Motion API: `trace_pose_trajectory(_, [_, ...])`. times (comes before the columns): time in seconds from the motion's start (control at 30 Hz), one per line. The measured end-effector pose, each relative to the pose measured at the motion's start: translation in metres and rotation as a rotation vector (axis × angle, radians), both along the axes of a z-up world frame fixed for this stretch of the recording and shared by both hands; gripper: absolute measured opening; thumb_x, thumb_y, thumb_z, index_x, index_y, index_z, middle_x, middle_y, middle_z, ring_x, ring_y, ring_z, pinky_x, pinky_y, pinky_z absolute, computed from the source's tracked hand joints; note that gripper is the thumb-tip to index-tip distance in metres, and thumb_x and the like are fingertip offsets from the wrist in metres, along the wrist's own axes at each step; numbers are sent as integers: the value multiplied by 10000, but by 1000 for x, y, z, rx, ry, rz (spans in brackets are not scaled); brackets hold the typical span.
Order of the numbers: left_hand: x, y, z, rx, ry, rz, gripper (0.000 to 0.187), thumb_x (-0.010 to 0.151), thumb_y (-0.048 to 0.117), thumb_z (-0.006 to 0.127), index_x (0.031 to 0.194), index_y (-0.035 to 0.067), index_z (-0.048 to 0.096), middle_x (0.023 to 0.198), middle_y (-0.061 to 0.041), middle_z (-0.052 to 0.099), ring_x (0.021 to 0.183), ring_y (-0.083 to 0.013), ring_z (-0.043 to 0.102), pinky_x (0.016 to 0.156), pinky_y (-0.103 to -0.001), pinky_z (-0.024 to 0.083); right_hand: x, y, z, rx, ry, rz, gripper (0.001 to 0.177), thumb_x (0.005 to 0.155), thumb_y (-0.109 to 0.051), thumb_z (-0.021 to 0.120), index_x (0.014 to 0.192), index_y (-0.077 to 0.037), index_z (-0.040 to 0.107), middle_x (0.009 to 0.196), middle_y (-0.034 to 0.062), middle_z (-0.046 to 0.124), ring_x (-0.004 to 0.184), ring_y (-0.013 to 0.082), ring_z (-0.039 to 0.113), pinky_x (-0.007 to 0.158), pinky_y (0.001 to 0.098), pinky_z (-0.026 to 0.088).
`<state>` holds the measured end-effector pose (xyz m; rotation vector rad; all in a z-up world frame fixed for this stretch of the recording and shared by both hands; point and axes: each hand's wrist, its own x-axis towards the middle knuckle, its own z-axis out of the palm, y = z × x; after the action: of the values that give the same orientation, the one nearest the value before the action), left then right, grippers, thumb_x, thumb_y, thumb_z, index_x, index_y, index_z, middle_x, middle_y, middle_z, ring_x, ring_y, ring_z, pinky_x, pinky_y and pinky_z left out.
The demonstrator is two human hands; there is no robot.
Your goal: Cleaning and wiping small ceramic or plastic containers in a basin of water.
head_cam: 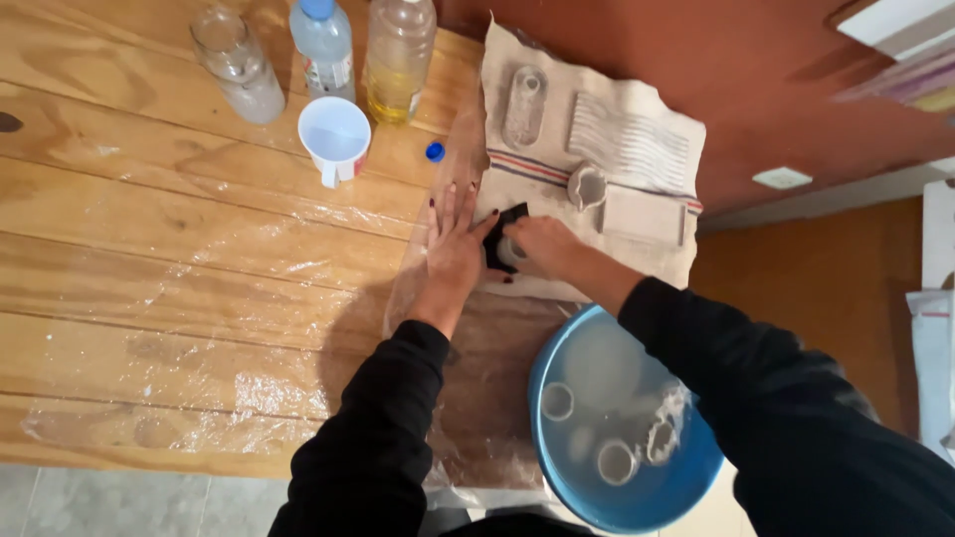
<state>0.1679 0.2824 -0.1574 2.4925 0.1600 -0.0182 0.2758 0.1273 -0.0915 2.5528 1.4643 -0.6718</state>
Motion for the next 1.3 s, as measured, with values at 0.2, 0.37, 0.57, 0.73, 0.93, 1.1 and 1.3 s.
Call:
trace_pose_trajectory(0.2, [2,-2,-6,66,-34,13,1152,436,653,912,1474,311,549,1703,-107,139,1570,-359,15,1241,-597,11,10,9,-3,41,-26,5,516,705,-216,824,1170,-71,656,1043,171,695,991,363,684,846,470,552])
trace_pose_trajectory(0.37, [1,1,-3,29,14,9,1149,436,671,903,1472,329,542,1707,-99,128,1573,-359,6,1245,-598,4,3,9,5,37,-7,11,566,669,-234,848,1176,-75,651,1026,168,691,969,370,680,835,475,550])
trace_pose_trajectory(0.57, [0,-1,-7,55,-29,6,1130,458,690,894,1468,321,546,1703,-114,136,1572,-361,7,1236,-613,6,6,1,-13,21,-49,25,513,689,-249,840,1134,-73,656,1021,155,688,974,355,683,815,468,558])
trace_pose_trajectory(0.73, [-1,1,-1,22,10,9,1168,423,678,901,1475,327,536,1694,-96,148,1571,-343,16,1238,-605,7,7,10,-5,4,-66,2,463,704,-240,816,1116,-83,672,1019,149,695,957,356,684,796,474,558])
trace_pose_trajectory(0.93, [1,2,-7,15,-46,15,1140,428,662,908,1462,334,557,1717,-112,146,1586,-349,25,1248,-597,10,6,11,0,37,-36,21,543,677,-257,824,1159,-64,666,1020,157,692,942,359,688,802,469,558])
trace_pose_trajectory(1.1, [1,1,-8,10,-52,10,1173,428,699,897,1478,316,540,1697,-131,151,1576,-355,25,1247,-606,5,6,10,1,21,-28,25,552,670,-265,843,1152,-62,667,1021,159,689,946,365,685,816,470,558])
trace_pose_trajectory(1.3, [1,2,-7,30,-20,-2,1164,422,698,889,1472,336,540,1691,-121,158,1567,-357,15,1235,-612,2,6,8,-10,-58,-44,13,500,708,-248,818,1155,-84,666,1027,163,690,957,368,685,811,478,561])
